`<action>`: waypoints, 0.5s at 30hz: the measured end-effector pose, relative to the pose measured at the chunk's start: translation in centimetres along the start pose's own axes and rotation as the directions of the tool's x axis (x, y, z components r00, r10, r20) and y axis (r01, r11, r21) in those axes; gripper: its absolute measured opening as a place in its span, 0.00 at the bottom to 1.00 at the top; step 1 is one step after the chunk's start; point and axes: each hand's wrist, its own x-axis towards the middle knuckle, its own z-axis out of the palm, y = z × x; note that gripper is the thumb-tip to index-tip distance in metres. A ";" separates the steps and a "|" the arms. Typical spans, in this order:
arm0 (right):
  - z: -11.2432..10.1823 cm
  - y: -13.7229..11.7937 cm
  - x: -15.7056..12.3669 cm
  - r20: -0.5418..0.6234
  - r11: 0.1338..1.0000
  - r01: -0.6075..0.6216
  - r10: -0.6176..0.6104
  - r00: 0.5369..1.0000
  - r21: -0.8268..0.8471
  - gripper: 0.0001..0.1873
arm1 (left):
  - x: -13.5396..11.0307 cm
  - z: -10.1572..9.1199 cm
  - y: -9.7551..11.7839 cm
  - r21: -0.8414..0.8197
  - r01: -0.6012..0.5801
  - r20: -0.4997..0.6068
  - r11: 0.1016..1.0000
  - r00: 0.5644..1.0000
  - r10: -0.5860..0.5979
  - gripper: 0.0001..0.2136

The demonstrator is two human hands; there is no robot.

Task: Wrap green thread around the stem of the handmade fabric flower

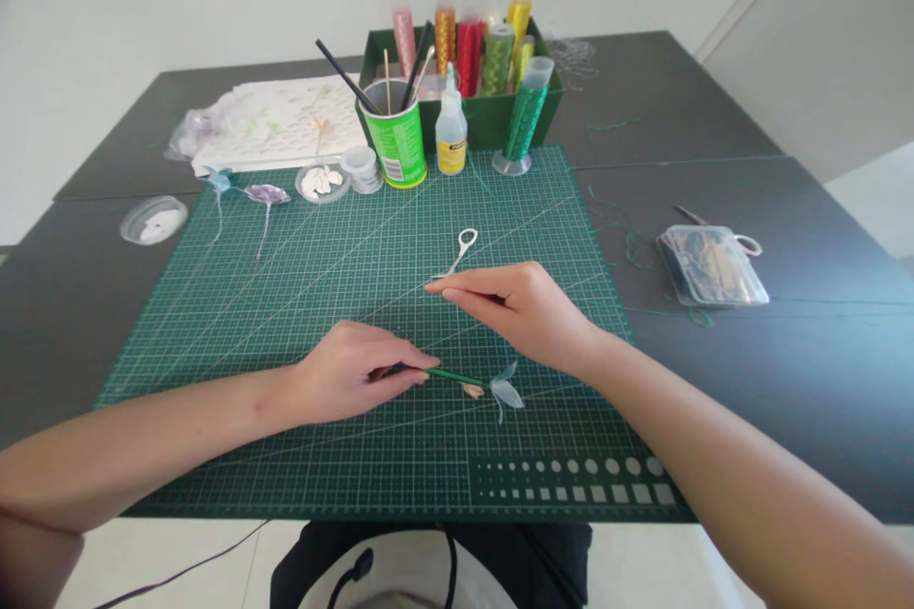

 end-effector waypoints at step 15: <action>0.1 0.9 0.3 0.048 0.998 -0.063 0.062 0.997 0.008 0.14 | 0.0 -0.1 -0.1 0.003 -0.072 -0.173 0.997 0.982 0.071 0.05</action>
